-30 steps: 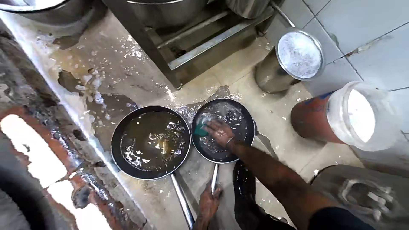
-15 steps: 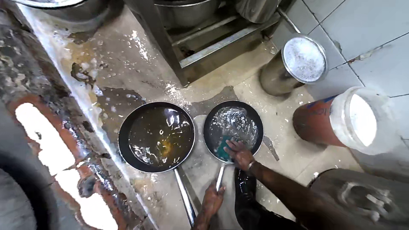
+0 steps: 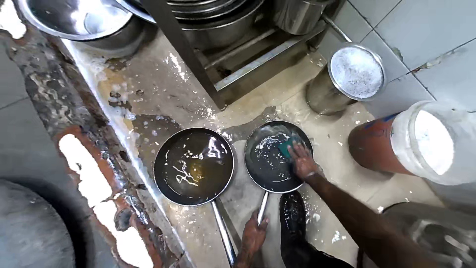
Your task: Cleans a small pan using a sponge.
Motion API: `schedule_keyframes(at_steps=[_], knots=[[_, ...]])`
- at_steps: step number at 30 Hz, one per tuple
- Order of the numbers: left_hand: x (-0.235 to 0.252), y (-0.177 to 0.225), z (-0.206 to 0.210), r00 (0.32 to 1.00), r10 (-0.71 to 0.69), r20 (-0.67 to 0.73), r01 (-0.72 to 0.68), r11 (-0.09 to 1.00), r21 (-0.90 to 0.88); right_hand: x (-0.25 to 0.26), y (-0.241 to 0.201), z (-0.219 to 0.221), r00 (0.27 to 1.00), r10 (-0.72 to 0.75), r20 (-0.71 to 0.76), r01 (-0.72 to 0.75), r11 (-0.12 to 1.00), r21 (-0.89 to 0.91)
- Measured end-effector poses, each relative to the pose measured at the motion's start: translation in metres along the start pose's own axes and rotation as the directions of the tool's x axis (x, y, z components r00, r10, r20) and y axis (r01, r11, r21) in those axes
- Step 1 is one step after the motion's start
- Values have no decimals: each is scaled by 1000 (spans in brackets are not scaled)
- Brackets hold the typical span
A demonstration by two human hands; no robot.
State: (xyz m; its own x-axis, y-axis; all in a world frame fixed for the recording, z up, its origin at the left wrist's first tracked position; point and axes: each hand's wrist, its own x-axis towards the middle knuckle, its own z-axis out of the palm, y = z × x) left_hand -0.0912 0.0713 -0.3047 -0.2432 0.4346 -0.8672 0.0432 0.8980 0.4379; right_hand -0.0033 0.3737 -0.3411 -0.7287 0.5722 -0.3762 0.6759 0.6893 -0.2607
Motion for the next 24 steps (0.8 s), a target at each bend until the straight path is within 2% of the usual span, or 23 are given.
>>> schedule_keyframes(at_steps=[2, 4, 5, 7, 10, 13, 16, 18, 20, 22, 24], knots=[[1, 2, 5, 998, -14, 53, 14, 1000, -6, -43, -16, 20, 987, -86, 138, 83, 996, 30], [2, 4, 10, 995, -27, 93, 28, 1000, -8, -55, -50, 27, 923, -211, 323, 184, 976, 114], [2, 4, 9, 994, -31, 101, 31, 1000, -1, -46, -65, 31, 910, -271, 315, 236, 961, 145], [0, 2, -1, 994, -39, 98, 36, 999, 30, -16, -89, 38, 907, -368, 205, 346, 928, 137], [-2, 5, -19, 993, -62, 103, 53, 995, 87, 41, -105, 27, 899, -425, 109, 417, 905, 83], [-4, 2, -20, 996, -60, 66, 53, 993, 102, 80, -91, 3, 948, -312, 65, 312, 950, 19], [-6, -3, -12, 999, -51, 20, 50, 997, 66, 76, -55, -9, 993, -99, -57, 99, 995, -19], [-5, -5, -7, 999, -49, 6, 49, 998, 43, 50, -32, -3, 986, 48, -160, -52, 998, -21], [-3, -4, -1, 998, -52, 22, 51, 997, 51, 25, -23, 9, 967, 187, -175, -191, 982, -2], [-4, 2, 1, 996, -57, 66, 54, 997, 55, 20, -29, 21, 935, 273, -228, -271, 962, 43], [-8, 9, 4, 993, -68, 98, 64, 997, 40, 37, -51, 28, 906, 334, -259, -322, 942, 92]])
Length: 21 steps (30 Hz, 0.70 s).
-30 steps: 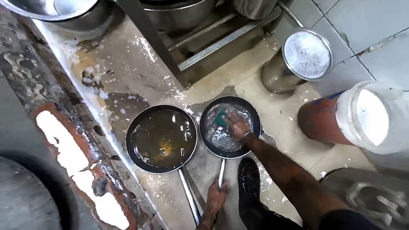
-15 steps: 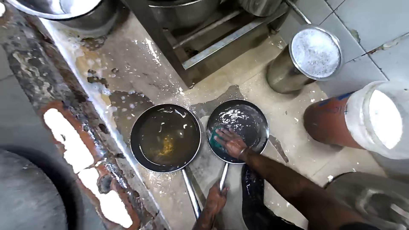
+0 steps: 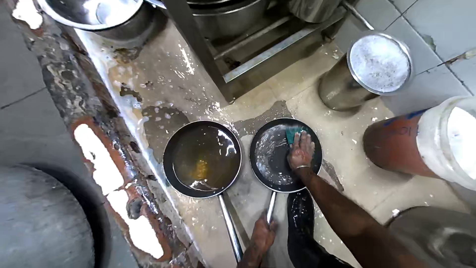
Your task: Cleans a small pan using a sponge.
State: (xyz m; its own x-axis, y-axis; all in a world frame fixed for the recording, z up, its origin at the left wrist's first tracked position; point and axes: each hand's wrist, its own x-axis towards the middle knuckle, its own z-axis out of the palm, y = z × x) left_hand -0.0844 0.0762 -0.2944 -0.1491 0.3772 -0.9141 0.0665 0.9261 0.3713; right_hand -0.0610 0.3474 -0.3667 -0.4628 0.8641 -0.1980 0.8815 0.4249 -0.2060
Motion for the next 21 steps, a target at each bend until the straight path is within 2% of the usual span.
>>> schedule_keyframes(at_steps=[2, 4, 7, 8, 9, 11, 13, 15, 17, 21], knots=[[-2, 4, 3, 1000, -14, 15, 14, 1000, 0, 12, -35, 3, 998, 47, 43, -49, 997, 52], [-1, 4, 2, 1000, -21, 23, 20, 1000, 11, 23, -74, 2, 991, 9, 132, -28, 990, 141], [-2, 4, -8, 999, -40, 33, 38, 998, 57, 4, -117, 9, 966, -169, 198, 109, 953, 283], [-2, 4, -12, 998, -51, 38, 48, 996, 75, -10, -119, 5, 928, -267, 259, 182, 933, 310], [-2, 2, -17, 997, -65, 45, 61, 994, 95, -28, -113, 1, 863, -384, 329, 276, 903, 329], [0, -3, -31, 994, -97, 47, 89, 984, 157, -63, -82, -7, 658, -584, 476, 438, 810, 389], [0, -4, -39, 992, -117, 50, 104, 974, 199, -82, -45, -22, 472, -651, 595, 468, 757, 456], [3, -6, -37, 993, -113, 31, 106, 978, 182, -82, -26, -31, 381, -667, 640, 485, 734, 477], [2, -8, -32, 994, -112, 18, 107, 981, 160, -77, -30, -32, 378, -667, 642, 522, 726, 448], [-1, -4, -25, 994, -112, 17, 109, 988, 111, -53, -60, -4, 554, -685, 472, 641, 714, 283]])
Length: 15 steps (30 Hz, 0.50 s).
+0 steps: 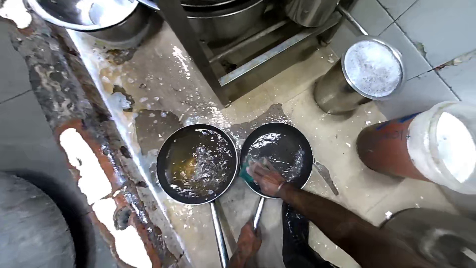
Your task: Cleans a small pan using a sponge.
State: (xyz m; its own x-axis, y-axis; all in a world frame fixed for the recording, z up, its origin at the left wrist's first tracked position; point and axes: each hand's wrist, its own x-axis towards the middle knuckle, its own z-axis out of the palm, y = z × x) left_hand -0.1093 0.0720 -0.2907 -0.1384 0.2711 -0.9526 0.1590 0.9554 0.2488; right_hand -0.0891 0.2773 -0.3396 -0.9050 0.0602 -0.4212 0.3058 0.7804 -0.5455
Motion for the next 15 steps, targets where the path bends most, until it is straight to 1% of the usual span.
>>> schedule_keyframes(at_steps=[3, 6, 8, 10, 11, 12, 13, 15], knots=[[-1, 4, 7, 999, 10, -38, -11, 1000, -17, 33, 22, -20, 992, -8, -126, -12, 987, -161], [-3, -3, 13, 992, 27, -120, -31, 999, -29, 43, 66, -67, 987, -50, -153, 3, 957, -289], [-5, -7, 19, 985, 48, -164, -57, 997, -53, 27, 104, -96, 985, -66, -158, -2, 918, -397], [-6, -8, 23, 981, 42, -189, -59, 995, -84, -3, 130, -105, 987, -37, -154, -40, 882, -469], [-6, -8, 25, 981, 37, -193, -57, 994, -96, -22, 133, -103, 987, 22, -156, -93, 882, -463], [-4, -8, 27, 981, 32, -193, -52, 994, -97, -41, 130, -96, 981, 120, -152, -175, 884, -434], [-2, -8, 29, 980, 32, -196, -51, 994, -95, -61, 121, -85, 963, 229, -143, -268, 881, -390], [3, -8, 32, 979, 30, -203, -52, 993, -103, -96, 91, -58, 899, 435, -41, -429, 860, -277]])
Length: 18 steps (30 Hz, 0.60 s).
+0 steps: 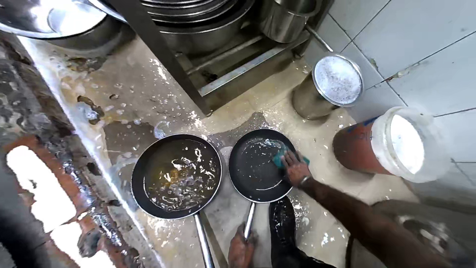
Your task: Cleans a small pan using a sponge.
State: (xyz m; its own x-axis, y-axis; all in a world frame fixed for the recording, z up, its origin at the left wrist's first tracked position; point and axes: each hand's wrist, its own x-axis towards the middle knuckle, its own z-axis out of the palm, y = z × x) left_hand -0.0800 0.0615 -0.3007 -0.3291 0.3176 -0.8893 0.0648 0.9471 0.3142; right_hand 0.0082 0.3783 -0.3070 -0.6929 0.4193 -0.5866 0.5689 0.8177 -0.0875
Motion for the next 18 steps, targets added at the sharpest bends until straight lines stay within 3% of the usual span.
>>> schedule_keyframes(at_steps=[2, 3, 6, 9, 12, 16, 18], knots=[[2, 0, 1, 1000, -2, 10, 2, 999, -32, -36, -40, 13, 978, 34, 205, -63, 988, 138], [1, 2, 1, 999, 0, 38, 2, 999, -49, -46, -64, 18, 972, -7, 234, -49, 971, 233], [0, 7, -1, 994, 26, 104, -17, 997, -80, -25, -118, 20, 954, -248, 169, 155, 889, 430], [-3, 2, -8, 994, 36, 105, -30, 998, -63, 23, -135, 22, 923, -383, 36, 354, 883, 310], [-2, 3, -14, 995, 25, 98, -23, 1000, -16, 64, -127, 9, 925, -364, -108, 378, 908, 179], [-1, -3, -7, 998, 8, 58, -7, 1000, -9, 98, -66, -19, 971, -110, -214, 148, 975, 169], [0, -5, -11, 998, -6, 66, 5, 1000, 15, 78, -29, -9, 969, -70, -239, 102, 987, 124]])
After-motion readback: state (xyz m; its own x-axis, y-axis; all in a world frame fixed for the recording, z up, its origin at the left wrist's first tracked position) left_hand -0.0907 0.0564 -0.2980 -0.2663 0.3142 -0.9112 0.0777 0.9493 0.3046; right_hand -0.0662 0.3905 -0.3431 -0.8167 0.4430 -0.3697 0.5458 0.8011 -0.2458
